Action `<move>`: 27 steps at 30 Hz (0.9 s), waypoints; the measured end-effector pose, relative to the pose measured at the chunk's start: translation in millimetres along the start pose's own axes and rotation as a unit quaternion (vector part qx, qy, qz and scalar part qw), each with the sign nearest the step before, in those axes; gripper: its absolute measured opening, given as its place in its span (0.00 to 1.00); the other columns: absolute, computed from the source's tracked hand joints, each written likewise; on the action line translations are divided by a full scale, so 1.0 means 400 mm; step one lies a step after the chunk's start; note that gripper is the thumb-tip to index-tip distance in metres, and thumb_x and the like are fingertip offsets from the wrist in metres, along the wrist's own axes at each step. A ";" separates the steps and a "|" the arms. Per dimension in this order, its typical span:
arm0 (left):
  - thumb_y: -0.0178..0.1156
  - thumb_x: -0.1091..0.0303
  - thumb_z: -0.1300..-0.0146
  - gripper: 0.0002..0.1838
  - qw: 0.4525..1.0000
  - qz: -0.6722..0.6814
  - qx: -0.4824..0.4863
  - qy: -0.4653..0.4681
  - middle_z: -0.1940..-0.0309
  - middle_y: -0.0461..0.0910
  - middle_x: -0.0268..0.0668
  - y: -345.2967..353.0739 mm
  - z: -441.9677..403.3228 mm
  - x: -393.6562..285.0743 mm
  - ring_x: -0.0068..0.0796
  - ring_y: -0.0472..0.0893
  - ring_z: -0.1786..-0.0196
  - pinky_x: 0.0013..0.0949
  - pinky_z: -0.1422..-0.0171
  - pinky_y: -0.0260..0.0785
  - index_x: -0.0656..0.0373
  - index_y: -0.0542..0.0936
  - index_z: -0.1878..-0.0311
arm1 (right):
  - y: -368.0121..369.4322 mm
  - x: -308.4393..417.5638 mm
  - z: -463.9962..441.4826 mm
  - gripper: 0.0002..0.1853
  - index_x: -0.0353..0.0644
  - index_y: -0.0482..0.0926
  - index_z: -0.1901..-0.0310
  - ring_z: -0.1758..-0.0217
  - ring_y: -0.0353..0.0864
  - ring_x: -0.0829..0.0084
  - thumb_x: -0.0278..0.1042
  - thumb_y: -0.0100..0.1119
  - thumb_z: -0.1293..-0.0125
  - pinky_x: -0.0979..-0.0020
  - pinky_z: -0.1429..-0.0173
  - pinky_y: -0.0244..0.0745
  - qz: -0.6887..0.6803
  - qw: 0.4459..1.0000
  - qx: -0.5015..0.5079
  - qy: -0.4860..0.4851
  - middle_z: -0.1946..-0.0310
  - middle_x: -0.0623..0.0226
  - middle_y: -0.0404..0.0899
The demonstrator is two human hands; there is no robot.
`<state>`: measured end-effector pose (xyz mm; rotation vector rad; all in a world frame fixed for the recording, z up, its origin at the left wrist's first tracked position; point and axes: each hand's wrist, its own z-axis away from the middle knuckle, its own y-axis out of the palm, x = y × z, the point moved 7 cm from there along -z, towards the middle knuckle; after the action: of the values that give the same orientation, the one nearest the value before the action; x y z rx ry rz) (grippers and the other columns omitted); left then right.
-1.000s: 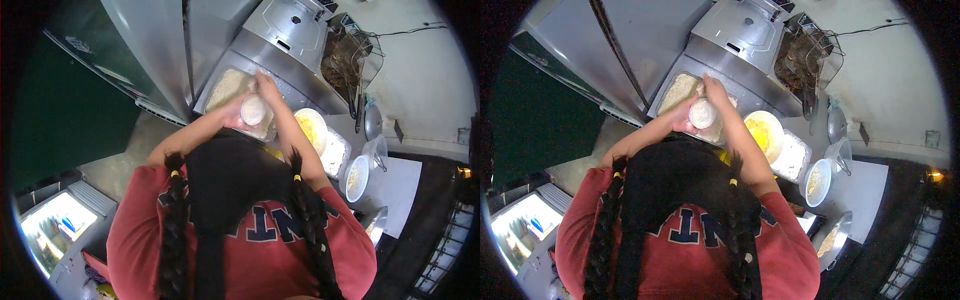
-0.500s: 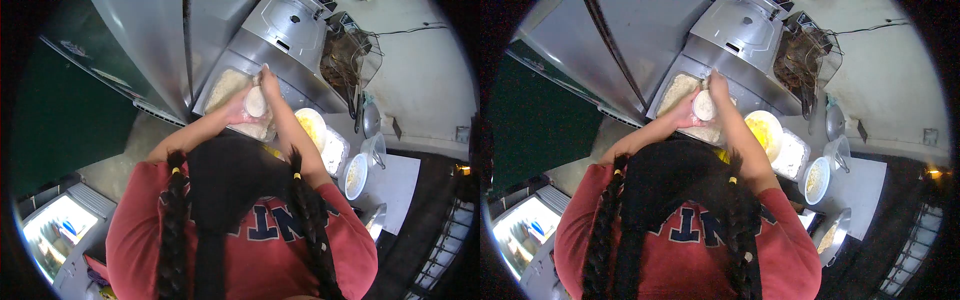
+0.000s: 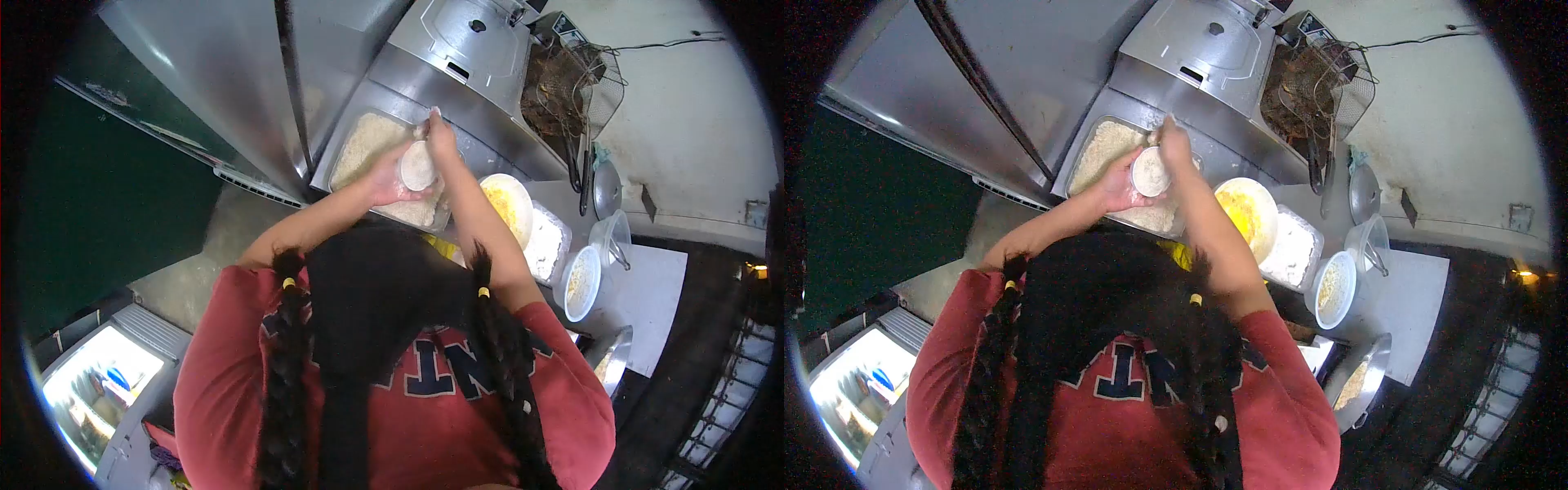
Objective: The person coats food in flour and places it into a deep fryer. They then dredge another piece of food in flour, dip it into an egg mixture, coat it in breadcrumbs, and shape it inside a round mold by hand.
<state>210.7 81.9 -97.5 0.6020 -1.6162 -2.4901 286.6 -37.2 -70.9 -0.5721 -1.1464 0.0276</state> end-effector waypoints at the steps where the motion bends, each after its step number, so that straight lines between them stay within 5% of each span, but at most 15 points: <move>1: 0.33 0.22 0.34 0.43 1.000 0.027 0.016 -0.002 0.50 0.84 0.38 -0.003 -0.009 -0.004 0.45 0.86 0.56 0.45 0.58 0.78 0.47 0.74 0.36 | 0.003 0.024 -0.002 0.32 0.33 0.83 0.63 0.58 0.83 0.48 0.59 0.43 0.27 0.54 0.49 0.72 -0.026 0.999 0.035 0.013 0.64 0.44 0.84; 2: 0.33 0.22 0.34 0.43 1.000 0.024 0.016 -0.002 0.50 0.84 0.38 -0.024 -0.022 -0.011 0.45 0.86 0.56 0.45 0.58 0.78 0.47 0.74 0.36 | 0.007 0.060 0.011 0.34 0.32 0.82 0.64 0.60 0.83 0.50 0.61 0.42 0.27 0.55 0.51 0.72 -0.024 0.997 0.064 -0.035 0.64 0.45 0.84; 4: 0.34 0.23 0.34 0.43 0.971 0.013 0.225 -0.083 0.50 0.84 0.38 0.000 -0.025 0.000 0.46 0.85 0.55 0.45 0.59 0.79 0.48 0.73 0.35 | 0.017 0.065 0.016 0.33 0.32 0.81 0.66 0.62 0.82 0.51 0.60 0.43 0.27 0.55 0.52 0.72 0.041 0.994 0.073 -0.076 0.65 0.46 0.84; 8: 0.35 0.22 0.35 0.42 0.960 -0.005 0.274 -0.061 0.51 0.85 0.38 0.059 0.012 -0.006 0.45 0.86 0.58 0.42 0.65 0.78 0.47 0.74 0.37 | 0.028 0.072 0.058 0.32 0.32 0.81 0.69 0.66 0.81 0.52 0.58 0.44 0.27 0.55 0.55 0.72 0.136 0.985 0.057 -0.087 0.70 0.47 0.83; 10: 0.34 0.21 0.36 0.42 0.998 -0.033 -0.060 0.005 0.56 0.86 0.39 0.080 0.066 -0.022 0.44 0.86 0.63 0.38 0.71 0.77 0.47 0.75 0.39 | 0.038 0.026 0.057 0.31 0.32 0.81 0.66 0.65 0.81 0.58 0.59 0.47 0.28 0.60 0.54 0.73 0.100 0.992 0.047 -0.060 0.69 0.52 0.83; 14: 0.37 0.21 0.37 0.41 0.998 -0.049 -0.030 0.018 0.60 0.84 0.37 0.037 0.041 -0.015 0.39 0.86 0.62 0.41 0.64 0.81 0.48 0.77 0.45 | 0.038 -0.029 0.018 0.31 0.33 0.82 0.63 0.65 0.80 0.66 0.60 0.49 0.29 0.64 0.56 0.74 -0.019 0.998 0.059 -0.006 0.68 0.57 0.83; 17: 0.33 0.19 0.38 0.45 0.998 -0.058 0.000 -0.012 0.57 0.86 0.40 0.000 0.009 -0.013 0.43 0.87 0.64 0.39 0.72 0.77 0.47 0.76 0.40 | 0.045 0.025 0.001 0.30 0.33 0.82 0.66 0.66 0.79 0.68 0.58 0.48 0.28 0.64 0.57 0.73 0.003 0.988 0.141 -0.063 0.69 0.60 0.82; 19: 0.31 0.16 0.41 0.48 0.988 -0.073 0.113 -0.073 0.55 0.86 0.39 -0.003 -0.002 0.006 0.43 0.87 0.62 0.39 0.72 0.77 0.46 0.76 0.40 | 0.045 0.066 0.045 0.29 0.33 0.82 0.66 0.66 0.79 0.68 0.57 0.48 0.28 0.63 0.57 0.73 0.056 0.982 0.160 -0.088 0.70 0.59 0.82; 21: 0.30 0.15 0.42 0.49 0.986 -0.081 0.124 -0.074 0.56 0.86 0.39 0.003 0.000 0.003 0.43 0.87 0.63 0.39 0.71 0.78 0.46 0.76 0.40 | 0.067 0.074 0.077 0.29 0.33 0.82 0.67 0.66 0.79 0.67 0.56 0.48 0.27 0.63 0.57 0.73 0.108 0.971 0.179 -0.112 0.71 0.59 0.82; 22: 0.29 0.15 0.43 0.50 0.984 -0.088 0.135 -0.074 0.57 0.86 0.39 0.027 0.015 -0.005 0.43 0.87 0.63 0.40 0.70 0.79 0.46 0.76 0.40 | 0.062 0.058 0.072 0.30 0.33 0.81 0.70 0.66 0.80 0.58 0.57 0.46 0.27 0.59 0.56 0.73 0.100 0.978 0.126 -0.130 0.72 0.51 0.82; 23: 0.29 0.15 0.43 0.50 0.984 -0.086 0.134 -0.073 0.57 0.86 0.39 0.052 0.028 -0.003 0.43 0.87 0.63 0.40 0.70 0.79 0.46 0.76 0.40 | 0.052 0.043 0.068 0.32 0.32 0.81 0.73 0.66 0.81 0.48 0.57 0.44 0.27 0.55 0.55 0.72 0.093 0.982 0.074 -0.147 0.73 0.43 0.81; 25: 0.30 0.15 0.42 0.49 0.996 -0.060 -0.070 -0.018 0.59 0.85 0.39 0.065 0.066 -0.018 0.43 0.87 0.63 0.42 0.67 0.80 0.47 0.76 0.40 | 0.050 -0.008 0.057 0.32 0.32 0.81 0.72 0.65 0.81 0.47 0.57 0.44 0.27 0.55 0.54 0.72 0.062 0.992 0.041 -0.106 0.72 0.41 0.81; 27: 0.30 0.15 0.42 0.49 0.997 -0.064 -0.045 -0.014 0.60 0.85 0.40 0.058 0.051 -0.014 0.44 0.87 0.63 0.43 0.65 0.81 0.47 0.76 0.40 | 0.035 -0.015 0.051 0.32 0.32 0.81 0.71 0.63 0.82 0.45 0.56 0.44 0.27 0.54 0.53 0.72 0.030 0.997 0.003 -0.068 0.71 0.40 0.81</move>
<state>205.2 91.0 -68.0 0.6807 -1.5091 -2.6573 270.2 -18.7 -76.6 -0.6057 -1.2602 0.1228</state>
